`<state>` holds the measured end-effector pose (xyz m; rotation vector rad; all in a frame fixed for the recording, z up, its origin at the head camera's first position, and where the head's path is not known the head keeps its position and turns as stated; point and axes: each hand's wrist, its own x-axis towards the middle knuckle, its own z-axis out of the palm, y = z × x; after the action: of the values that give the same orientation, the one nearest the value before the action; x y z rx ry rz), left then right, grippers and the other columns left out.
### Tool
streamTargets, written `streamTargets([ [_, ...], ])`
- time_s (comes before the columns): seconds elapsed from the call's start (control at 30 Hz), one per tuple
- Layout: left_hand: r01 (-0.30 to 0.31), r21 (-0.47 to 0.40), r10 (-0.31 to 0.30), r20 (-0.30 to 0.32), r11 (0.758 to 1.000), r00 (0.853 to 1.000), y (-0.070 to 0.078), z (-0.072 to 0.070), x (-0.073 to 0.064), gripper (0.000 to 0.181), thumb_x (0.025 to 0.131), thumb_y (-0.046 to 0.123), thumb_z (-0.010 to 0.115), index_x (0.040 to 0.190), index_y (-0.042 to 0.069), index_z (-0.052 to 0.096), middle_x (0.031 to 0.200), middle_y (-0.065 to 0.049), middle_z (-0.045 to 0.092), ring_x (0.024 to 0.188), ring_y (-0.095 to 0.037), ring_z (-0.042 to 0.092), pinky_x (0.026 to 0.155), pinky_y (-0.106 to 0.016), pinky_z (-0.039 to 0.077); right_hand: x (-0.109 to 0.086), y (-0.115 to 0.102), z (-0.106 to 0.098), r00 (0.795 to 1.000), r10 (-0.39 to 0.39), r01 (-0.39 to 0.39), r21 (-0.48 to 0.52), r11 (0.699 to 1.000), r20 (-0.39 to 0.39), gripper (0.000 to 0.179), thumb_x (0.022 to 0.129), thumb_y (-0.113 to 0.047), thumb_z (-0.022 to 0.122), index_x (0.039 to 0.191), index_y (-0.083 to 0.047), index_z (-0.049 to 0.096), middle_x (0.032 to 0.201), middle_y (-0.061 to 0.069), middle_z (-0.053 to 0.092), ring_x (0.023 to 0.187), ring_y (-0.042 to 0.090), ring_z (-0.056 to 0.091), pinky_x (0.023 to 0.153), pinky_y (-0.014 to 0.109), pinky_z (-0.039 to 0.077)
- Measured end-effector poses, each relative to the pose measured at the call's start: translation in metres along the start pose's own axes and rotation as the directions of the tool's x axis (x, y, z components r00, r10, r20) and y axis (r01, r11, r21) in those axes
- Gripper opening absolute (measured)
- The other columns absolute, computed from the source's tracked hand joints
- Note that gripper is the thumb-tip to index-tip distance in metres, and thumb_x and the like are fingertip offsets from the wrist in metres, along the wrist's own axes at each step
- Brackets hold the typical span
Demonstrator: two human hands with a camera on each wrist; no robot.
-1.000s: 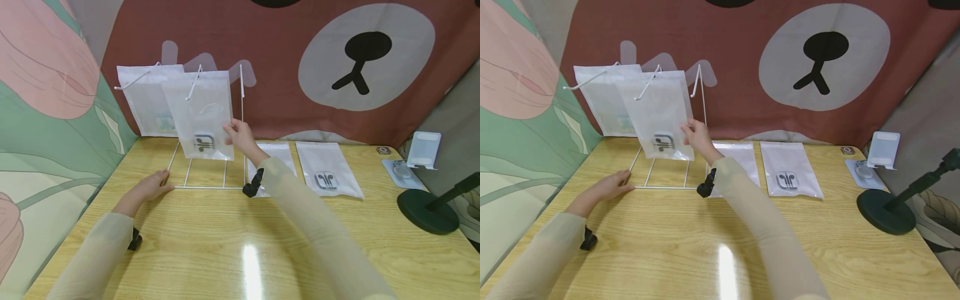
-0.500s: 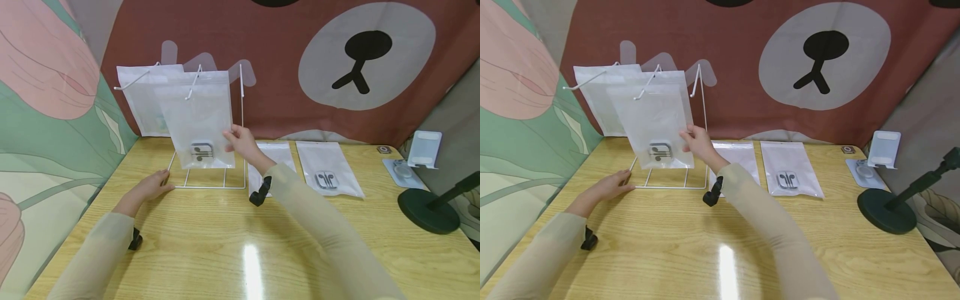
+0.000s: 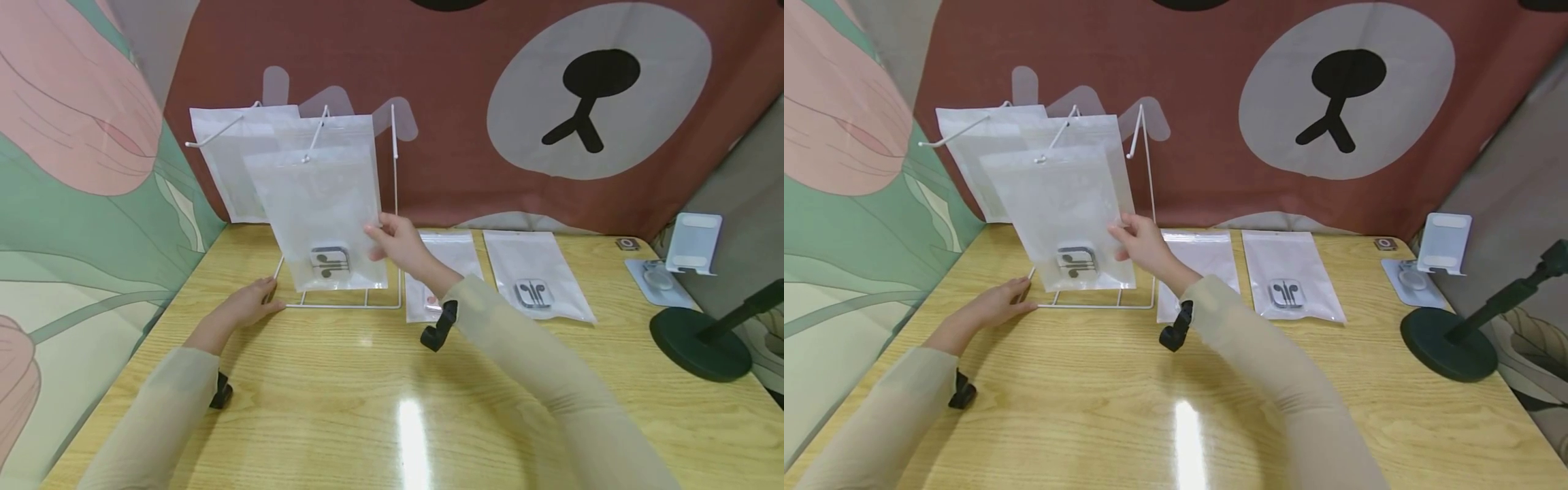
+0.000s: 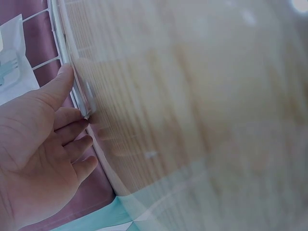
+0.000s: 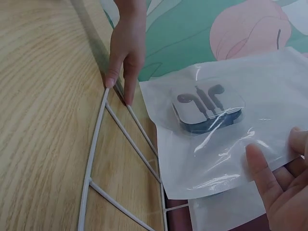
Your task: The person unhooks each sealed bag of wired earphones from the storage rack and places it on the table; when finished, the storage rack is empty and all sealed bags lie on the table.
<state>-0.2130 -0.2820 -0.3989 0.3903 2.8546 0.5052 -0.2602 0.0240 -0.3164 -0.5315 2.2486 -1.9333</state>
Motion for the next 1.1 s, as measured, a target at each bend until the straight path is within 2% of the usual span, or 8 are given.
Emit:
streamTargets([
  [0.13, -0.007, 0.005, 0.007, -0.001, 1.000, 1.000, -0.001, 0.000, 0.000, 0.067, 0.094, 0.029, 0.053, 0.136, -0.016, 0.027, 0.139, -0.037, 0.022, 0.127, -0.050, 0.020, 0.103, -0.056, 0.019, -0.007, -0.003, 0.001, 1.000, 0.001, -0.001, 0.006, 1.000, 0.014, 0.016, 0.094, -0.014, 0.055, 0.089, 0.001, 0.054, 0.066, 0.006, 0.048, 0.053, 0.018, 0.061, 0.064, 0.033, 0.055],
  [0.27, -0.009, 0.001, 0.009, -0.004, 1.000, 1.000, 0.000, 0.000, 0.000, 0.067, 0.094, 0.029, 0.053, 0.136, -0.016, 0.027, 0.139, -0.037, 0.022, 0.127, -0.050, 0.020, 0.103, -0.056, 0.019, -0.013, -0.004, 0.002, 1.000, -0.006, 0.006, 0.003, 1.000, 0.024, 0.018, 0.094, -0.014, 0.055, 0.081, -0.002, 0.049, 0.067, 0.007, 0.051, 0.054, 0.019, 0.062, 0.067, 0.033, 0.054],
  [0.7, -0.004, -0.007, 0.004, 0.003, 1.000, 1.000, 0.002, -0.001, -0.002, 0.066, 0.094, 0.027, 0.053, 0.136, -0.016, 0.025, 0.140, -0.036, 0.021, 0.128, -0.050, 0.019, 0.103, -0.057, 0.018, -0.027, -0.011, 0.004, 0.996, -0.050, 0.047, 0.037, 0.998, 0.069, 0.021, 0.094, -0.011, 0.055, 0.076, -0.002, 0.049, 0.062, 0.006, 0.050, 0.056, 0.022, 0.064, 0.067, 0.035, 0.054],
  [0.8, -0.010, -0.013, 0.010, 0.006, 1.000, 1.000, 0.001, -0.002, -0.002, 0.067, 0.095, 0.028, 0.052, 0.137, -0.015, 0.025, 0.140, -0.035, 0.021, 0.128, -0.049, 0.019, 0.103, -0.057, 0.018, -0.032, -0.012, 0.002, 0.995, -0.055, 0.052, 0.040, 0.998, 0.087, 0.018, 0.094, -0.013, 0.055, 0.081, 0.000, 0.052, 0.064, 0.007, 0.051, 0.058, 0.024, 0.065, 0.067, 0.036, 0.054],
  [0.87, -0.014, -0.016, 0.014, 0.003, 1.000, 1.000, 0.000, -0.001, -0.002, 0.067, 0.095, 0.029, 0.052, 0.138, -0.013, 0.025, 0.140, -0.035, 0.021, 0.128, -0.049, 0.019, 0.104, -0.057, 0.018, -0.036, -0.012, 0.000, 0.993, -0.066, 0.062, 0.048, 0.997, 0.101, 0.015, 0.094, -0.013, 0.055, 0.091, 0.001, 0.058, 0.072, 0.008, 0.057, 0.061, 0.025, 0.065, 0.067, 0.037, 0.055],
  [1.0, -0.019, -0.013, 0.019, -0.003, 1.000, 1.000, -0.001, -0.001, -0.001, 0.067, 0.094, 0.028, 0.053, 0.138, -0.013, 0.025, 0.140, -0.035, 0.022, 0.128, -0.050, 0.020, 0.103, -0.057, 0.018, -0.046, -0.010, -0.007, 0.989, -0.083, 0.075, 0.073, 0.995, 0.120, 0.024, 0.094, -0.012, 0.055, 0.112, 0.002, 0.060, 0.094, 0.012, 0.064, 0.065, 0.025, 0.065, 0.065, 0.041, 0.055],
  [1.1, -0.016, -0.006, 0.016, 0.001, 1.000, 1.000, -0.002, 0.000, -0.001, 0.066, 0.094, 0.026, 0.053, 0.137, -0.015, 0.025, 0.139, -0.036, 0.021, 0.128, -0.050, 0.020, 0.103, -0.057, 0.018, -0.056, -0.008, -0.016, 0.991, -0.066, 0.060, 0.049, 0.997, 0.115, 0.026, 0.094, -0.015, 0.055, 0.114, 0.002, 0.059, 0.099, 0.014, 0.064, 0.065, 0.025, 0.065, 0.063, 0.039, 0.055],
])
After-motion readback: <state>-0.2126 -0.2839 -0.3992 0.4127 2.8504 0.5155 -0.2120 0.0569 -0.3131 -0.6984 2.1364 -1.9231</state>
